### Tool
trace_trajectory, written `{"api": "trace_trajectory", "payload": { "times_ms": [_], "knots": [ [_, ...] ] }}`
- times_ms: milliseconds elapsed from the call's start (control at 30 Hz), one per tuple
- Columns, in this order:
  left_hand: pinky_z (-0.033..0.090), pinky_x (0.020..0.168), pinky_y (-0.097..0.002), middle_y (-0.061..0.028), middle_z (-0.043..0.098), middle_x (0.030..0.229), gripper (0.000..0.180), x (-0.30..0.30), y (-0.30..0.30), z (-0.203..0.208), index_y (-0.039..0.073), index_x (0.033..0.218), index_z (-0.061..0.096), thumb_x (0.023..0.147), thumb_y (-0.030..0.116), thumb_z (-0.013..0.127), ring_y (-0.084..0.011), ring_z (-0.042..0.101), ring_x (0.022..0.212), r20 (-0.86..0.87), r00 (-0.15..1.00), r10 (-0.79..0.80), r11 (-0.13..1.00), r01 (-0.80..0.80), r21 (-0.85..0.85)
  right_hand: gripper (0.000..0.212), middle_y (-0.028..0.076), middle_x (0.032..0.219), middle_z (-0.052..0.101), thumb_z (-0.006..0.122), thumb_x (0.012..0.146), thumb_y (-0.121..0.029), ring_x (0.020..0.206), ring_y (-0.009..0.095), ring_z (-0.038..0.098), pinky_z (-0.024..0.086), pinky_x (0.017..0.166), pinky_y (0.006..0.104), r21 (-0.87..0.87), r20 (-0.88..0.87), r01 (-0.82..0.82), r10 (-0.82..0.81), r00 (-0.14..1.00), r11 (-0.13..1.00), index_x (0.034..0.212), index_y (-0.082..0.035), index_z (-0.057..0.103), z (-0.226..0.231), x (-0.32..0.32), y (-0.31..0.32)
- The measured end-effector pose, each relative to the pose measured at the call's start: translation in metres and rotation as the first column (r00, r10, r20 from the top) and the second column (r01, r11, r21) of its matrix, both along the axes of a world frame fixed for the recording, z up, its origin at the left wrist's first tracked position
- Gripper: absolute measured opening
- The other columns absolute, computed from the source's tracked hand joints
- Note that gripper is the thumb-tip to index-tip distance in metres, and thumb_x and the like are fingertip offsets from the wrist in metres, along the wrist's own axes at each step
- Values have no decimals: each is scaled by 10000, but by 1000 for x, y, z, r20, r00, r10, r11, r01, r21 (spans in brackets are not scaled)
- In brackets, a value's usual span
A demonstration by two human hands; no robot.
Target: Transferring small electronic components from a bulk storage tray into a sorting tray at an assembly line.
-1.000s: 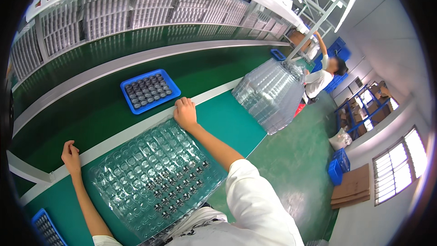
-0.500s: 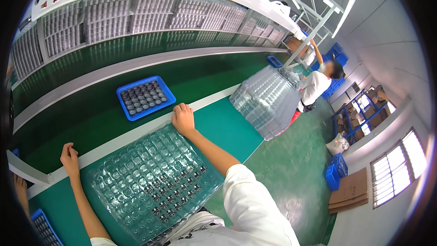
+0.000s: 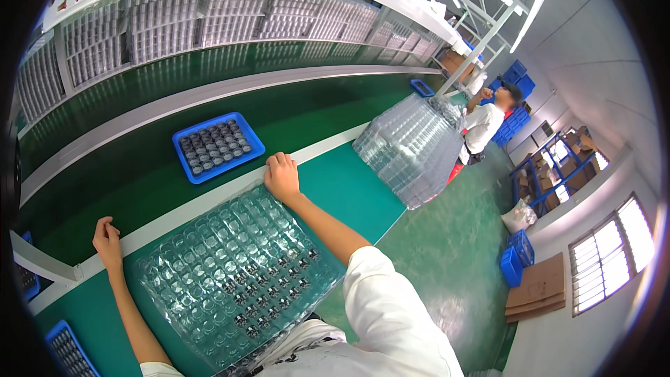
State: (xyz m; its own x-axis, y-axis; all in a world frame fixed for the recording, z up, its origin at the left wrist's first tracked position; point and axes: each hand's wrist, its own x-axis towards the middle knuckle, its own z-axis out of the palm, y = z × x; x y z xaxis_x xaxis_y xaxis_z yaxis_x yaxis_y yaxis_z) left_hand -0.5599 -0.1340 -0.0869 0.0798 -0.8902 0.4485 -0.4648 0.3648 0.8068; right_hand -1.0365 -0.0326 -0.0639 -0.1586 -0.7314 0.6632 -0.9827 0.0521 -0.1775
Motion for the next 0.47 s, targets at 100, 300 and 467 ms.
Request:
{"api": "trace_trajectory", "payload": {
  "times_ms": [100, 300, 467],
  "knots": [
    [357, 514, -248, -28, 502, 614, 171, -1, 1, 3, -2, 990, 617, 942, 57, 464, -79, 442, 556, -6, 1000, -5, 1000, 5, -5, 117, 94, 901, 552, 574, 725, -65, 906, 295, 544, 445, 775, 424, -5, 3, 0, 0, 1000, 1000, 841, -57, 586, 0, -1, 0],
    [382, 533, -262, -47, 518, 621, 171, -3, 5, 11, -7, 991, 622, 930, 49, 473, -95, 471, 570, -12, 1000, -3, 999, 3, 34, 121, 93, 901, 551, 576, 721, -57, 904, 294, 545, 447, 774, 426, 0, 5, 4, -4, 1000, 1000, 842, -55, 585, -2, -1, 0],
    [404, 551, -273, -63, 532, 627, 172, -2, 5, 10, -8, 992, 626, 920, 42, 478, -112, 495, 581, -9, 1000, 9, 999, -9, 45, 127, 94, 909, 549, 578, 721, -58, 903, 295, 545, 446, 771, 427, 13, 19, 11, -12, 1000, 1000, 848, -57, 585, -3, 0, 2]
  ]
}}
